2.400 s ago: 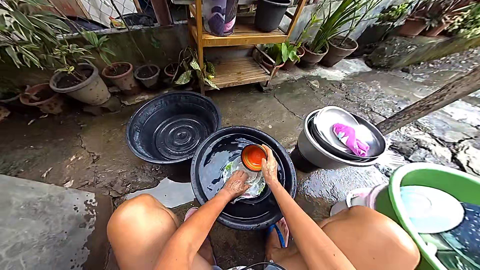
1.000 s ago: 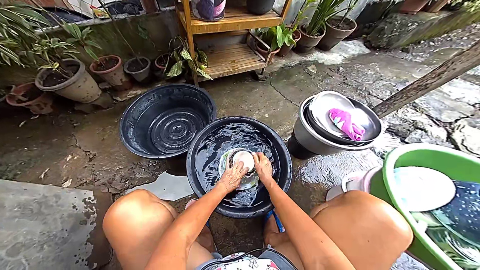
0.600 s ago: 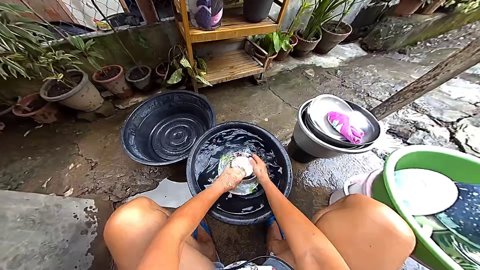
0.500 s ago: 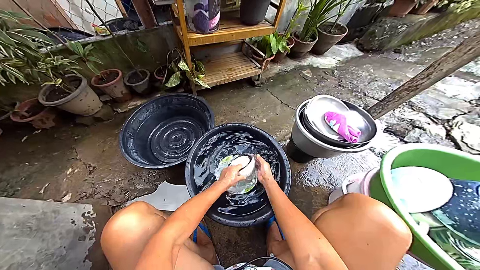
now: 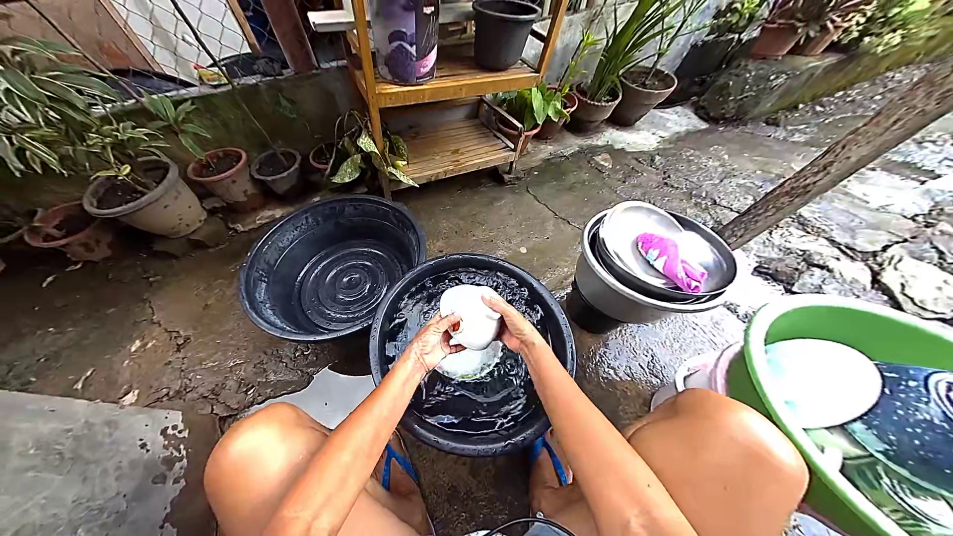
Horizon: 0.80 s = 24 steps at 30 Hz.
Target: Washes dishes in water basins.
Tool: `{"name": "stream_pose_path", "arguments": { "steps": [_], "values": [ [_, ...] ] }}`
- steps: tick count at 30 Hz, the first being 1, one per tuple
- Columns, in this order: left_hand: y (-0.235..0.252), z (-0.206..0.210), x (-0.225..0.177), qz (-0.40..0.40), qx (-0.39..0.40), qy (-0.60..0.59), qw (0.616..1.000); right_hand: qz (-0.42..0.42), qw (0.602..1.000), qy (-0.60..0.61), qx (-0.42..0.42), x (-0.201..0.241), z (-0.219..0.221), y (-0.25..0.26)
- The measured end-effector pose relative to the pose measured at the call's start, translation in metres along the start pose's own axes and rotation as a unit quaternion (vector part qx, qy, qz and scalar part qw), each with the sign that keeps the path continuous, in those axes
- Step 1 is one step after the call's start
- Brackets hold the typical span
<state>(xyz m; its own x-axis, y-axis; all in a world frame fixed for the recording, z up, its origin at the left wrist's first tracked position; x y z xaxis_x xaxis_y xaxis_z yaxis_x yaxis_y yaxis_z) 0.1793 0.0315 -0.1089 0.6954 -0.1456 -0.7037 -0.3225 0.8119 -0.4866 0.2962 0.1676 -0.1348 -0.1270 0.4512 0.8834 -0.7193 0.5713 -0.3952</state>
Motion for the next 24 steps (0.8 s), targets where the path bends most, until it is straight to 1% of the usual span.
{"name": "stream_pose_path", "arguments": {
  "steps": [2,4,7,11,15,17,19,22,24],
  "values": [
    [-0.004,0.002,-0.007,0.006,0.044,0.022,0.999,-0.016,0.994,0.109,-0.010,-0.006,0.004,-0.002],
    [-0.006,0.007,-0.013,0.006,0.063,0.022,0.998,-0.042,0.976,0.215,-0.017,-0.011,0.008,-0.002],
    [-0.004,0.007,-0.009,0.016,0.086,0.020,0.996,-0.065,0.953,0.296,-0.013,-0.016,0.009,-0.001],
    [-0.005,0.012,-0.003,0.044,0.072,0.045,0.995,-0.081,0.938,0.336,-0.031,-0.009,0.007,-0.003],
    [-0.004,0.021,0.001,0.114,0.047,0.077,0.989,-0.103,0.943,0.316,-0.025,-0.004,0.004,-0.001],
    [-0.001,0.021,0.002,0.141,0.029,0.071,0.987,-0.103,0.944,0.313,-0.021,-0.002,0.003,0.001],
    [0.001,0.019,0.003,0.148,0.012,0.042,0.988,-0.093,0.941,0.325,-0.028,-0.003,0.002,0.001],
    [0.001,0.016,0.002,0.135,-0.023,-0.013,0.990,-0.070,0.928,0.365,-0.029,-0.006,0.001,0.001],
    [0.002,0.010,0.001,0.130,-0.027,-0.016,0.991,-0.063,0.926,0.371,-0.020,-0.007,0.002,0.001]
  ]
}}
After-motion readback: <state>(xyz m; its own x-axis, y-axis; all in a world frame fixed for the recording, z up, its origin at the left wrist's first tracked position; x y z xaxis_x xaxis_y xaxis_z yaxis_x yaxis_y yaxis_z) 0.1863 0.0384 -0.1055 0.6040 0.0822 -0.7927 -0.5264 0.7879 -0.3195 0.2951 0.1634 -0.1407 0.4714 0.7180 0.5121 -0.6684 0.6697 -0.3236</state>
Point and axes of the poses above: each hand's wrist, its own y-axis towards the middle knuckle, its own z-axis out of the palm, x = y × z, the point moved 1 cm from there along y, towards the middle knuckle, and after that the axes turned 5 degrees about -y, right-handed, at the moved point
